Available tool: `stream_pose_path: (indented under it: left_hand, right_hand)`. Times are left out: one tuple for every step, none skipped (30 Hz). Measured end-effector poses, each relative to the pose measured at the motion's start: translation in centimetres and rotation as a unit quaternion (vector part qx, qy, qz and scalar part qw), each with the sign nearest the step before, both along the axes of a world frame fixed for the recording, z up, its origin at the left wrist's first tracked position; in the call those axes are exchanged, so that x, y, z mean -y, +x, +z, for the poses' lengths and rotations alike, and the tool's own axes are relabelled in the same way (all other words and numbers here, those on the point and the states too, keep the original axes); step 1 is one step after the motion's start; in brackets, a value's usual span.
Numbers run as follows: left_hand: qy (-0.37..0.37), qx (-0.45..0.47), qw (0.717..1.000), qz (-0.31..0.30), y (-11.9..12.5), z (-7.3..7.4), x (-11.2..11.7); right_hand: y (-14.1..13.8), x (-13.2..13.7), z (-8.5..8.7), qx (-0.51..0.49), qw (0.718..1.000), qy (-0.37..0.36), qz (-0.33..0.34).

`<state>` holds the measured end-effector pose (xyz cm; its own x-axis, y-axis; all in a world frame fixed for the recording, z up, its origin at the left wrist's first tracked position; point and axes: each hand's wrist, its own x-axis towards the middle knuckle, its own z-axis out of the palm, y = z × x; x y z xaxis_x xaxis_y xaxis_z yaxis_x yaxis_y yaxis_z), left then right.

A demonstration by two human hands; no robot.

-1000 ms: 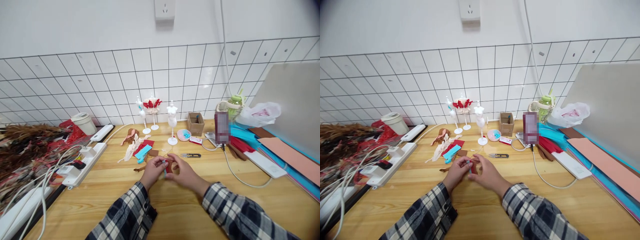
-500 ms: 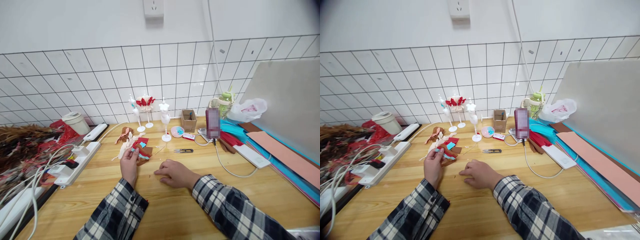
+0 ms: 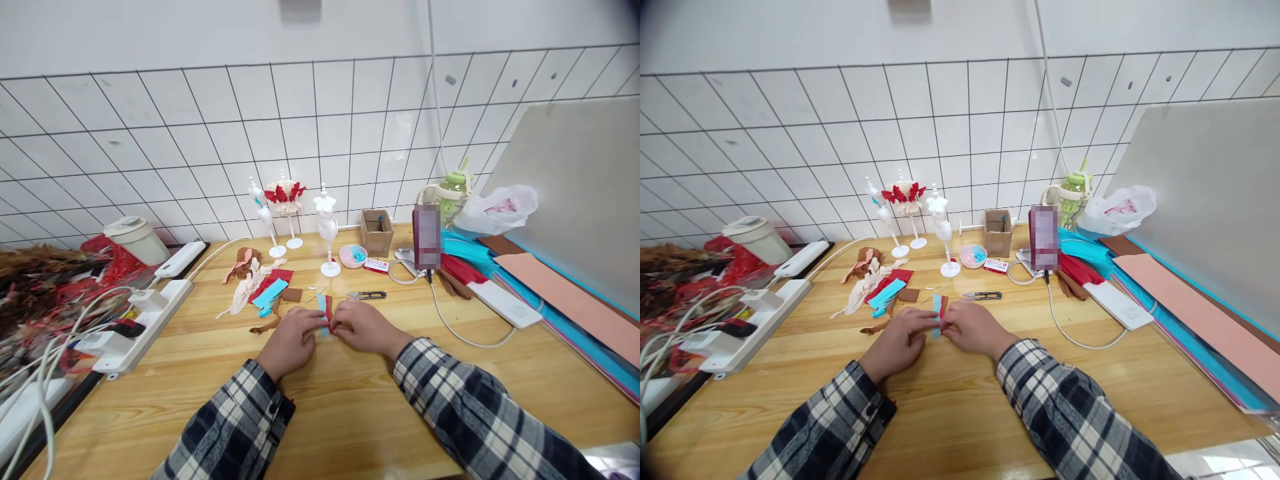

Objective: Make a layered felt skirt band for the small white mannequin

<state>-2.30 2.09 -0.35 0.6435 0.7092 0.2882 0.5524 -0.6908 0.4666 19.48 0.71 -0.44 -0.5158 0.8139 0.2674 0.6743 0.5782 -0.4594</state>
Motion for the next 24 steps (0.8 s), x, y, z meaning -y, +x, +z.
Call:
stream_pose_path:
  left_hand:
    - [0.012,-0.001,1.000,0.011,-0.1,0.3,0.0]
    - [0.018,-0.006,1.000,0.018,-0.2,0.7,0.1]
    - [0.019,-0.016,0.999,0.019,-0.1,0.9,0.2]
    - [0.017,-0.033,0.999,0.011,0.0,1.1,0.4]
    - [0.012,-0.053,0.998,0.000,0.2,1.2,0.5]
    - [0.008,-0.073,0.997,-0.010,0.5,1.2,0.6]
    - [0.005,-0.088,0.996,-0.014,0.9,1.1,0.7]
    - [0.004,-0.097,0.995,-0.013,1.2,1.0,0.8]
    - [0.003,-0.100,0.995,-0.009,1.4,0.8,0.9]
    - [0.002,-0.100,0.995,-0.006,1.6,0.7,0.9]
    - [-0.001,-0.097,0.995,-0.006,1.7,0.6,0.9]
    - [-0.005,-0.093,0.996,-0.006,1.7,0.5,0.8]
    - [-0.009,-0.089,0.996,-0.007,1.7,0.5,0.8]
    - [-0.013,-0.086,0.996,-0.007,1.6,0.5,0.7]
    - [-0.019,-0.085,0.996,-0.006,1.6,0.4,0.6]
    - [-0.025,-0.084,0.996,-0.003,1.5,0.4,0.6]
    - [-0.030,-0.085,0.996,0.002,1.5,0.4,0.6]
    - [-0.035,-0.087,0.996,0.010,1.5,0.4,0.5]
    - [-0.039,-0.089,0.995,0.019,1.5,0.4,0.5]
    - [-0.039,-0.091,0.995,0.027,1.5,0.4,0.6]
    - [-0.037,-0.096,0.994,0.032,1.5,0.4,0.6]
    - [-0.031,-0.101,0.994,0.033,1.6,0.4,0.6]
    - [-0.022,-0.108,0.993,0.031,1.6,0.4,0.7]
    - [-0.012,-0.115,0.993,0.028,1.7,0.5,0.7]
  right_hand:
    - [-0.2,0.0,-0.1,0.014,1.000,-0.002,0.015]
    - [-0.4,0.0,-0.3,0.026,0.999,-0.004,0.022]
    - [-0.5,0.0,-0.3,0.035,0.999,-0.004,0.023]
    - [-0.5,0.0,-0.4,0.042,0.999,-0.003,0.021]
    - [-0.5,-0.1,-0.4,0.047,0.999,-0.001,0.020]
    - [-0.4,-0.1,-0.4,0.050,0.999,0.001,0.019]
    - [-0.4,-0.1,-0.4,0.052,0.998,0.001,0.019]
    - [-0.3,-0.1,-0.4,0.052,0.998,-0.001,0.017]
    - [-0.2,-0.1,-0.4,0.051,0.999,-0.005,0.014]
    - [-0.2,0.0,-0.3,0.046,0.999,-0.011,0.006]
    - [-0.1,0.0,-0.3,0.040,0.999,-0.018,-0.005]
    - [-0.2,0.1,-0.3,0.032,0.999,-0.024,-0.019]
    - [-0.2,0.2,-0.3,0.026,0.999,-0.028,-0.033]
    - [-0.3,0.2,-0.2,0.023,0.998,-0.029,-0.046]
    - [-0.5,0.3,-0.2,0.024,0.998,-0.031,-0.054]
    - [-0.6,0.4,-0.2,0.030,0.997,-0.032,-0.057]
    - [-0.8,0.4,-0.3,0.038,0.997,-0.032,-0.058]
    - [-1.0,0.4,-0.3,0.047,0.997,-0.034,-0.059]
    - [-1.1,0.5,-0.3,0.055,0.996,-0.035,-0.059]
    - [-1.2,0.5,-0.3,0.062,0.996,-0.037,-0.060]
    - [-1.3,0.5,-0.3,0.066,0.995,-0.039,-0.061]
    - [-1.3,0.5,-0.3,0.068,0.995,-0.040,-0.062]
    - [-1.3,0.5,-0.2,0.069,0.995,-0.043,-0.062]
    - [-1.3,0.5,-0.2,0.070,0.994,-0.046,-0.063]
